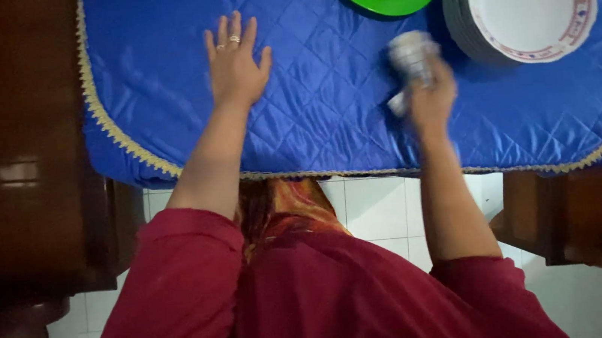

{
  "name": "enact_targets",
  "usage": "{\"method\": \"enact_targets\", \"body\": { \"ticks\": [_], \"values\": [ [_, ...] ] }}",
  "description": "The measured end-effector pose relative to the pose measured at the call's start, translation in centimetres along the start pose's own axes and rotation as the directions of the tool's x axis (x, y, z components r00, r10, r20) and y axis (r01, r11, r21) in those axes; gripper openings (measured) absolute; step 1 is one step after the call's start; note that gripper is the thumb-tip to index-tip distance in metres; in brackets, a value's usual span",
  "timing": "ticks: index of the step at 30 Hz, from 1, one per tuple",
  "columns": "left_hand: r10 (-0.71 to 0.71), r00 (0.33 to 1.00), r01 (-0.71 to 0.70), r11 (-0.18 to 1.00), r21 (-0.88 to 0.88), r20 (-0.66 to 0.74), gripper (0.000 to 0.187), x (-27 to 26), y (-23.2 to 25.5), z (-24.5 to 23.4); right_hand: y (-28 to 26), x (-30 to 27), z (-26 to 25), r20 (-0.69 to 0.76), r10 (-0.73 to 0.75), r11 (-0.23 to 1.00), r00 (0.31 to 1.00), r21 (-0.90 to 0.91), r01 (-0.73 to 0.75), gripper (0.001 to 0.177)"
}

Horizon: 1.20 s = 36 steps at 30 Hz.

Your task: The person wipes a blue tablecloth with a cloth, then picks up plates one by one from a stack and places them on the table. The person continues wiping the table surface around the placed plates.

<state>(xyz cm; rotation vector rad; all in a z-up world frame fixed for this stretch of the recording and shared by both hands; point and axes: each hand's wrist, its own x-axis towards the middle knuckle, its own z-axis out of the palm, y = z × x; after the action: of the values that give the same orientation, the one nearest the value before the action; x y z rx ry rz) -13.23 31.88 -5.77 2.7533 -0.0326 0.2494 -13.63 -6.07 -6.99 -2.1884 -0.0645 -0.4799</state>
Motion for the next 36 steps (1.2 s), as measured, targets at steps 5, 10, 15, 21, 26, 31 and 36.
{"method": "enact_targets", "body": {
  "ticks": [5,10,15,21,26,31,36],
  "values": [
    [0.003,1.000,-0.003,1.000,0.025,-0.013,0.058,0.0,0.0,0.1,2.0,1.6,4.7,-0.049,-0.121,0.864,0.991,-0.497,0.081,0.070],
    [0.040,0.999,-0.039,0.999,0.021,-0.029,0.053,0.1,-0.9,0.6,-9.1,-2.4,11.9,0.136,-0.247,0.906,0.959,-0.319,0.279,0.081],
    [0.119,0.987,-0.114,0.992,0.051,-0.109,0.059,1.3,-6.0,1.9,-10.3,-3.1,12.0,0.504,-0.135,0.991,0.853,0.086,0.106,0.059],
    [0.035,0.998,-0.032,0.997,0.069,-0.044,0.059,3.0,-12.8,-2.8,0.3,2.0,6.9,-0.235,0.079,0.958,0.969,-0.251,-0.139,0.062],
    [-0.004,0.998,0.008,0.997,0.082,-0.058,0.061,3.5,-14.5,-4.0,-5.0,1.7,15.8,-0.189,-0.138,0.821,0.972,-0.572,0.005,0.067],
    [-0.027,0.999,0.028,0.996,0.085,-0.020,0.064,3.9,-14.8,-4.4,-13.9,-0.2,22.9,0.051,-0.241,0.908,0.969,-0.341,0.244,0.072],
    [-0.018,0.999,0.016,0.999,0.048,0.030,0.066,5.0,-16.1,-5.0,-9.5,-0.2,18.9,-0.020,-0.166,0.972,0.986,-0.171,0.160,0.043]
  ]
}}
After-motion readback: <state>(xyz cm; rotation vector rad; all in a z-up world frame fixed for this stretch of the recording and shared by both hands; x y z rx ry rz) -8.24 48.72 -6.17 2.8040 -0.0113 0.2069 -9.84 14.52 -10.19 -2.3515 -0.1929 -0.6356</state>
